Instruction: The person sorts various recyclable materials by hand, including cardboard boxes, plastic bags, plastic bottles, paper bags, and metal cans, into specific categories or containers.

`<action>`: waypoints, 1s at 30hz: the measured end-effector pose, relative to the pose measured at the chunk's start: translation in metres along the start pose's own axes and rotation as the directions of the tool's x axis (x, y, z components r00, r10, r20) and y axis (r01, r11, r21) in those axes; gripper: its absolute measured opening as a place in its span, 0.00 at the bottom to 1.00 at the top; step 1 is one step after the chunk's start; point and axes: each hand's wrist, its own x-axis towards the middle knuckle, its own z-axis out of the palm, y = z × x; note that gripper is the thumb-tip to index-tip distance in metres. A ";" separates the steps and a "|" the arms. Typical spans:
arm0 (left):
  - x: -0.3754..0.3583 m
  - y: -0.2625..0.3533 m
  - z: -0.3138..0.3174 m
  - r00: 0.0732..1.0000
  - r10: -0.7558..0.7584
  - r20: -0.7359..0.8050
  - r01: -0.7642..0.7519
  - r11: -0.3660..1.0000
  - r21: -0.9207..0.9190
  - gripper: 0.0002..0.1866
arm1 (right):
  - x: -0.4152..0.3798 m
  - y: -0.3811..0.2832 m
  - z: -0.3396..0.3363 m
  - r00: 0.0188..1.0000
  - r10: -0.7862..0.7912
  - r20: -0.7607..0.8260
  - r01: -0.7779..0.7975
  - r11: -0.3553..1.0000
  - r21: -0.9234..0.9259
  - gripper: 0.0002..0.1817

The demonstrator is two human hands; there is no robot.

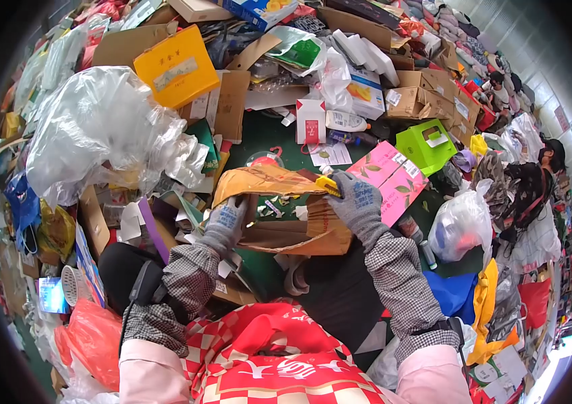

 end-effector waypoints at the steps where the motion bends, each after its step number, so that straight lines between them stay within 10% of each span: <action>1: -0.001 0.003 -0.008 0.999 0.025 -0.048 -0.025 1.000 -0.007 0.24 | 0.000 0.007 0.006 1.000 0.025 -0.006 -0.025 0.999 0.026 0.21; 10: 0.029 0.004 0.005 0.913 -0.402 0.072 0.407 0.910 -0.074 0.39 | -0.009 -0.015 0.032 0.996 -0.014 -0.087 0.019 0.998 0.058 0.17; 12: 0.050 -0.040 0.046 0.960 -0.263 0.097 0.280 0.893 -0.354 0.34 | -0.013 -0.028 0.025 0.990 -0.089 -0.108 0.094 0.994 0.048 0.17; 14: 0.063 -0.059 0.067 0.984 0.039 -0.174 -0.068 0.984 -0.165 0.31 | -0.021 -0.042 0.016 0.972 -0.176 -0.158 0.183 0.983 0.028 0.18; 24: 0.093 -0.131 0.147 0.957 -0.086 -0.278 0.042 0.986 -0.160 0.28 | -0.044 -0.059 -0.003 0.925 -0.314 -0.214 0.333 0.941 0.063 0.21; 30: 0.051 -0.073 -0.006 0.887 -0.446 -0.118 0.416 0.884 -0.215 0.21 | -0.023 -0.009 0.012 0.977 0.015 -0.212 0.038 0.969 0.246 0.23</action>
